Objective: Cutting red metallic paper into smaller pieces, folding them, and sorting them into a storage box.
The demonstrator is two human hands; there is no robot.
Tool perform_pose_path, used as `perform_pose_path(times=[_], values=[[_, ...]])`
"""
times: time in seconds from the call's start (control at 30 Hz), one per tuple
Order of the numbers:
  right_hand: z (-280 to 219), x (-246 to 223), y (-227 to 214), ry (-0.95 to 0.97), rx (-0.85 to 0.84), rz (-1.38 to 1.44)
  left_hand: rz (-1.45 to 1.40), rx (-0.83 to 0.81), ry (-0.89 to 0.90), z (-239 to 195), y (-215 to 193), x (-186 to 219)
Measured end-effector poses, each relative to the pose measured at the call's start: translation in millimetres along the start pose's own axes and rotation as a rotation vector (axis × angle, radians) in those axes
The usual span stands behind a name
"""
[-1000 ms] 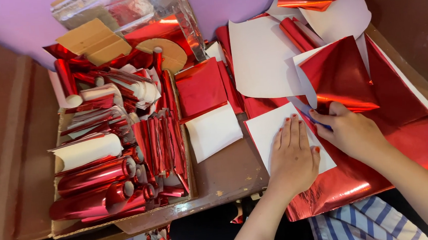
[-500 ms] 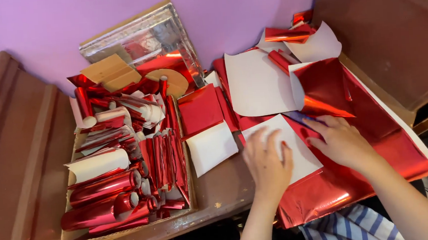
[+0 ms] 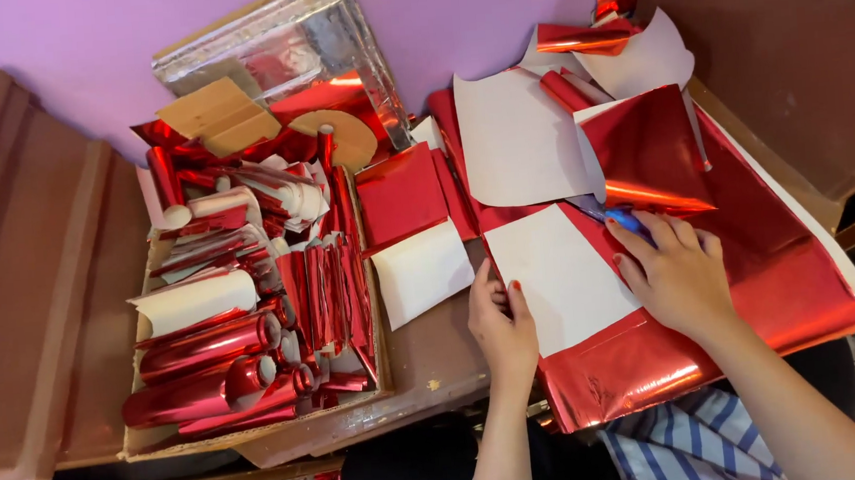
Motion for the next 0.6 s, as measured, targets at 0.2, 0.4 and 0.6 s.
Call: perform_pose_path(times=[0.2, 0.4, 0.6], values=[[-6, -8, -10, -0.061, 0.232, -0.037, -0.107, 0.049, 0.049, 3, -16, 7], [-10, -10, -17, -0.092, 0.405, -0.072, -0.13, 0.056, 0.044, 7, -19, 7], [-10, -12, -18, -0.1, 0.424, -0.08, -0.19, 0.032, -0.02, 8, -20, 7]])
Point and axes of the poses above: each hand's wrist, its own z-axis towards the middle knuckle, its own y-axis out of the palm, x = y × z, the point moved 7 cm from there along z, towards the middle knuckle, and after that the axes turned 4 degrees about -y, right-handed, at the moved point
